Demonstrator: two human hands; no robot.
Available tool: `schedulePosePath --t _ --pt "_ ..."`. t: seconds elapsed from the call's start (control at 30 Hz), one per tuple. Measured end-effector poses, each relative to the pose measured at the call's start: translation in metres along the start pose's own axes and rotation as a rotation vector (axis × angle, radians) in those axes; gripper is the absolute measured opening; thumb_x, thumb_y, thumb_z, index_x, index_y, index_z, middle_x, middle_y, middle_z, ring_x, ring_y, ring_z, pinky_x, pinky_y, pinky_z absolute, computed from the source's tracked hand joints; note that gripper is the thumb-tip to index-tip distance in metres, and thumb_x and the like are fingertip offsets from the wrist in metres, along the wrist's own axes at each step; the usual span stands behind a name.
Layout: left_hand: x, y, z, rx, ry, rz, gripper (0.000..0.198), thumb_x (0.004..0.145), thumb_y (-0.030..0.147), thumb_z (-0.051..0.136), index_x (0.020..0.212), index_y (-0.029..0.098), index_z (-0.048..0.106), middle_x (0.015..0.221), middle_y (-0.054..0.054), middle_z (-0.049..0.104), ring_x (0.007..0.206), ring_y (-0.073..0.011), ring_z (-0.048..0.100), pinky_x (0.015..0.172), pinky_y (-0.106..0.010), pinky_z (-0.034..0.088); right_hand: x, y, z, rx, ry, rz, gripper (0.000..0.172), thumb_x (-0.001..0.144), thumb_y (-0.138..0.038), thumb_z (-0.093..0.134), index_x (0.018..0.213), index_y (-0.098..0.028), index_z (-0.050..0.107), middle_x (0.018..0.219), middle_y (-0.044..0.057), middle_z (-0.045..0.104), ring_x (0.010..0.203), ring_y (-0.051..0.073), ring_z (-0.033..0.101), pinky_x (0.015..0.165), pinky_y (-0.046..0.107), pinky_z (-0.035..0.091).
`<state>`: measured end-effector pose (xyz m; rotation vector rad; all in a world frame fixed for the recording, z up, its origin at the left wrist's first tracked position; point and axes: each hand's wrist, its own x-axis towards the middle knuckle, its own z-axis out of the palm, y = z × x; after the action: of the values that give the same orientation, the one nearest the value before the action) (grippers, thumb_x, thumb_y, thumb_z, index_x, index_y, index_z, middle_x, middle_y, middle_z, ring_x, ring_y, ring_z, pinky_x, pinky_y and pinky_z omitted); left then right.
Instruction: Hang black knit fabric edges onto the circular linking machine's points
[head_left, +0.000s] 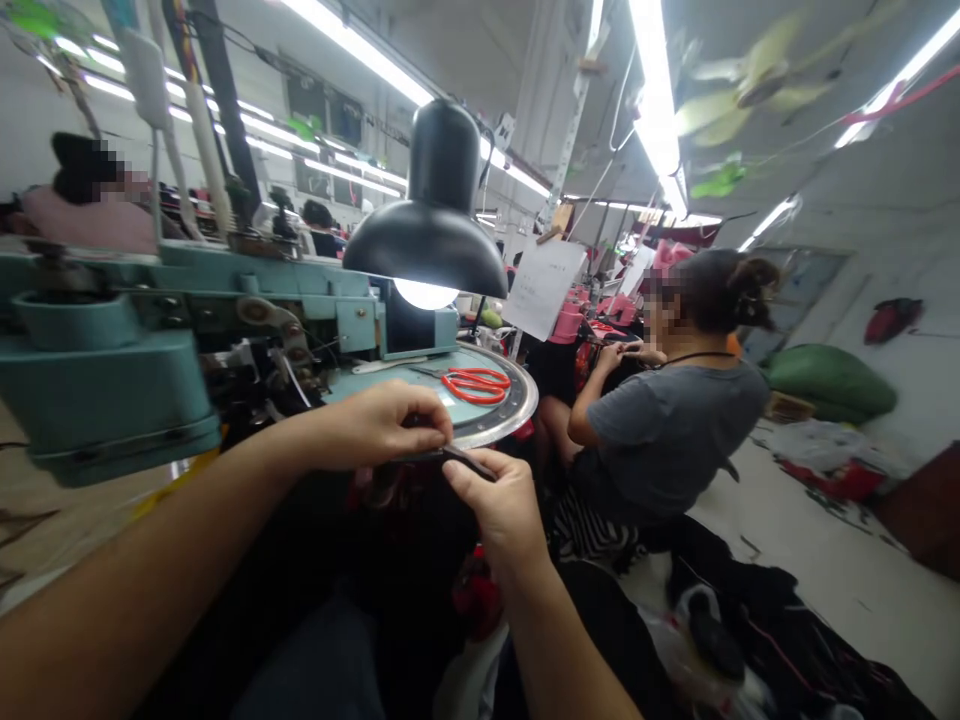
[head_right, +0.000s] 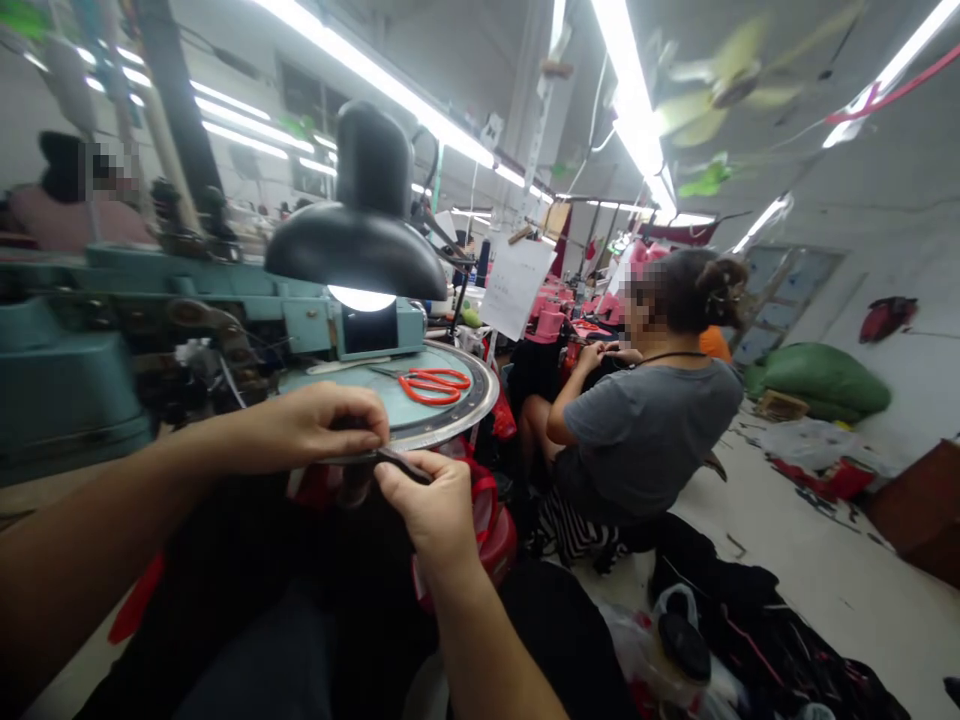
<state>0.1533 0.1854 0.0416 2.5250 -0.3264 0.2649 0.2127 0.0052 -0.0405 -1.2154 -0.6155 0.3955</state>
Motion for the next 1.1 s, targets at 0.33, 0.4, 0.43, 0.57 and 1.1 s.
schedulePosePath --t 0.33,0.4,0.43,0.57,1.1 --pt "-0.0012 0.0056 -0.0002 -0.03 -0.025 -0.077 0.033 0.086 0.047 0.063 0.089 0.015 0.072 0.083 -0.004 0.069 0.069 -0.0142 0.063 0.062 -0.019 0.052 -0.0004 0.0066 -0.0055 -0.07 0.121 -0.113 0.018 0.073 -0.031 0.075 0.08 -0.014 0.078 0.066 0.0 0.067 0.06 0.012 0.053 0.059 0.026 0.044" --pt "-0.0008 0.0056 0.0003 -0.028 -0.021 -0.076 0.034 0.086 0.048 0.063 0.088 0.015 0.072 0.083 -0.004 0.069 0.07 -0.0151 0.063 0.062 -0.02 0.051 -0.0002 0.0072 -0.0068 -0.055 0.092 -0.108 0.017 0.074 -0.029 0.074 0.08 -0.014 0.078 0.065 -0.001 0.067 0.059 0.012 0.052 0.058 0.025 0.043" --pt "-0.0005 0.0053 0.0005 -0.025 -0.018 -0.073 0.034 0.086 0.049 0.063 0.088 0.016 0.072 0.083 -0.004 0.069 0.071 -0.0154 0.063 0.062 -0.02 0.051 -0.0002 0.0065 -0.0066 -0.048 0.07 -0.099 0.017 0.073 -0.029 0.075 0.081 -0.014 0.079 0.064 -0.001 0.067 0.059 0.011 0.052 0.058 0.025 0.043" --pt "0.0006 0.0042 0.0011 -0.004 -0.011 -0.06 0.033 0.086 0.047 0.062 0.089 0.016 0.072 0.085 -0.005 0.07 0.074 -0.0162 0.063 0.065 -0.02 0.051 0.0001 0.0002 -0.0022 -0.025 0.039 -0.051 0.019 0.07 -0.03 0.079 0.08 -0.014 0.08 0.064 0.0 0.068 0.057 0.012 0.054 0.056 0.024 0.044" --pt "0.0004 0.0036 0.0014 0.039 -0.01 0.003 0.029 0.088 0.043 0.06 0.089 0.016 0.073 0.085 -0.004 0.07 0.078 -0.0165 0.063 0.07 -0.021 0.05 -0.0015 0.0045 0.002 -0.238 0.204 -0.204 0.017 0.072 -0.03 0.075 0.077 -0.014 0.079 0.066 0.002 0.071 0.06 0.016 0.06 0.059 0.028 0.049"
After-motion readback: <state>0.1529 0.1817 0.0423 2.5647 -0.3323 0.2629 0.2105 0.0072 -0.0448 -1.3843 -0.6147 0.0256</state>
